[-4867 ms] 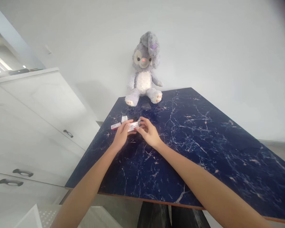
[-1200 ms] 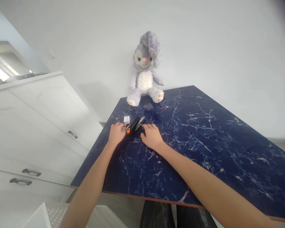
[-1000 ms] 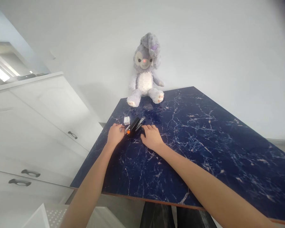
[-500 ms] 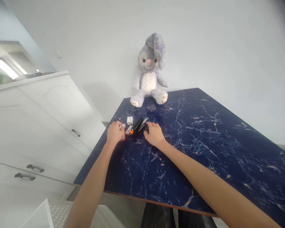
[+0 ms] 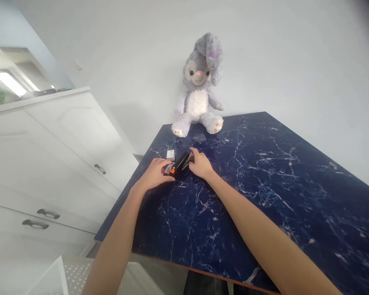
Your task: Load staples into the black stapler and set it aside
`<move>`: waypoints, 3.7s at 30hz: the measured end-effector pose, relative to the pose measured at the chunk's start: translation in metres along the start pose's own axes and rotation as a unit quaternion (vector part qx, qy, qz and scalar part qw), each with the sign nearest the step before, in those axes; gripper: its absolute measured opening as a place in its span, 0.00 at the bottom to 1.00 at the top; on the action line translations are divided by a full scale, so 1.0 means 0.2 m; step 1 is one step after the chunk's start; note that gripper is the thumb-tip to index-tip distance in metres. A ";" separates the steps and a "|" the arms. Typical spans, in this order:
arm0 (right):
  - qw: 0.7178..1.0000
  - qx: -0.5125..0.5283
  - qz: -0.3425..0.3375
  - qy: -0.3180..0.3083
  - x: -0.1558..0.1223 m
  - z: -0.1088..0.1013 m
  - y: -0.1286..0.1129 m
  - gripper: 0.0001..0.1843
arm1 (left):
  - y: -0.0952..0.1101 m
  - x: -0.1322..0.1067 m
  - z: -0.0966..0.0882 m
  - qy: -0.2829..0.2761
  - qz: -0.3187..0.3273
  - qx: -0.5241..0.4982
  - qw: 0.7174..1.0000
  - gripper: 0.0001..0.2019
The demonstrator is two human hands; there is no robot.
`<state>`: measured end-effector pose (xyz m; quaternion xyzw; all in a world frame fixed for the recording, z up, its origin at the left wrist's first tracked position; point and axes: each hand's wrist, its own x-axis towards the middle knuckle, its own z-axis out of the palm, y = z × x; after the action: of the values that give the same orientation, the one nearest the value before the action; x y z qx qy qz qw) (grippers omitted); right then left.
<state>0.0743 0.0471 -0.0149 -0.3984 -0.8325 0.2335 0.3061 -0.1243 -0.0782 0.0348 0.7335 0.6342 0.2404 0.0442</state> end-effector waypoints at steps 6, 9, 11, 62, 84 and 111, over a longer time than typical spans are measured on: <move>0.999 0.021 -0.026 -0.014 -0.01 0.01 -0.01 0.40 | -0.02 0.01 0.05 0.024 0.000 0.028 0.999 0.31; 0.999 0.026 -0.026 -0.017 -0.01 0.00 0.00 0.40 | 0.00 0.01 0.07 0.022 0.000 0.046 0.999 0.32; 0.999 0.029 -0.027 -0.020 -0.01 -0.01 0.00 0.40 | 0.01 0.01 0.09 0.029 0.000 0.053 0.998 0.33; 0.999 0.014 -0.050 -0.001 -0.03 0.00 -0.02 0.24 | -0.07 0.02 0.12 0.025 -0.273 0.242 0.931 0.24; 1.000 0.022 -0.012 -0.013 -0.03 -0.04 -0.02 0.23 | -0.10 0.07 0.17 -0.013 -0.039 0.090 0.995 0.26; 0.981 0.115 -0.104 -0.113 -0.37 -0.29 0.03 0.29 | -0.04 0.05 0.27 0.119 -0.110 -0.031 0.986 0.24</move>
<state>0.1552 -0.0009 -0.0023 -0.2428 -0.8660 0.3385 0.2766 -0.1087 -0.0544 -0.0127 0.6235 0.7042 0.3394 0.0171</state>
